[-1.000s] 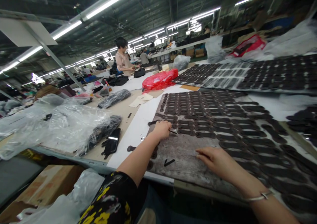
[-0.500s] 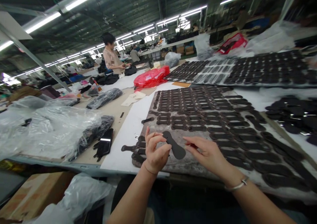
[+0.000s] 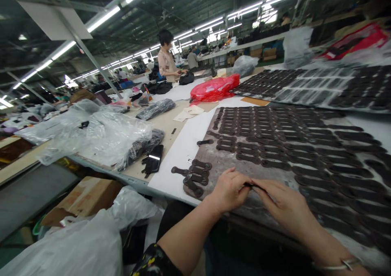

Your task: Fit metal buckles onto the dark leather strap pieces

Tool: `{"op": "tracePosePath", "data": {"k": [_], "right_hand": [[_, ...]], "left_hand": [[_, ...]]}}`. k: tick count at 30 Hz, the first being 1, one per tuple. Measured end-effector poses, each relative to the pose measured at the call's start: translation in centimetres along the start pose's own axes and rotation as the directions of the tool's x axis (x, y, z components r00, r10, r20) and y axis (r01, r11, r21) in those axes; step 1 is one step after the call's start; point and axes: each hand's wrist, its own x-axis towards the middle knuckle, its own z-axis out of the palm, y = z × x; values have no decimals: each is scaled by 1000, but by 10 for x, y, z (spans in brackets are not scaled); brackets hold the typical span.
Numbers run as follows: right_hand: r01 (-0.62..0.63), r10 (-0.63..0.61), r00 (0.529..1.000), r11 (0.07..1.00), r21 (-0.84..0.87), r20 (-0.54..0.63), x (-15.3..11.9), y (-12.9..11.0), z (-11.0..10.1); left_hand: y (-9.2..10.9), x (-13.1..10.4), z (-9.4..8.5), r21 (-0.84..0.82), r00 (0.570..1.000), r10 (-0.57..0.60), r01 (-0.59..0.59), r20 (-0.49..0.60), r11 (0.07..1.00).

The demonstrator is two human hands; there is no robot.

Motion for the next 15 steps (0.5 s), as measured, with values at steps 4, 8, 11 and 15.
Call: {"op": "tracePosePath", "data": {"k": [4,8,11,15], "right_hand": [[-401,422,905,886,232,-49,3,3,1],[-575,709,690,415,705,145,12,-4,2],[-537,694,666,189,822,275,15,-8,5],[-596,588,704,185,782,397,13,-12,6]], "left_hand": [[2,4,-5,-524,949,-300,205,-102,827],[0,5,-4,-920,857,-508,262,83,292],[-1,3,3,-933,869,-442,322,224,161],[0,0,9,-925,858,-450,348,248,154]]}}
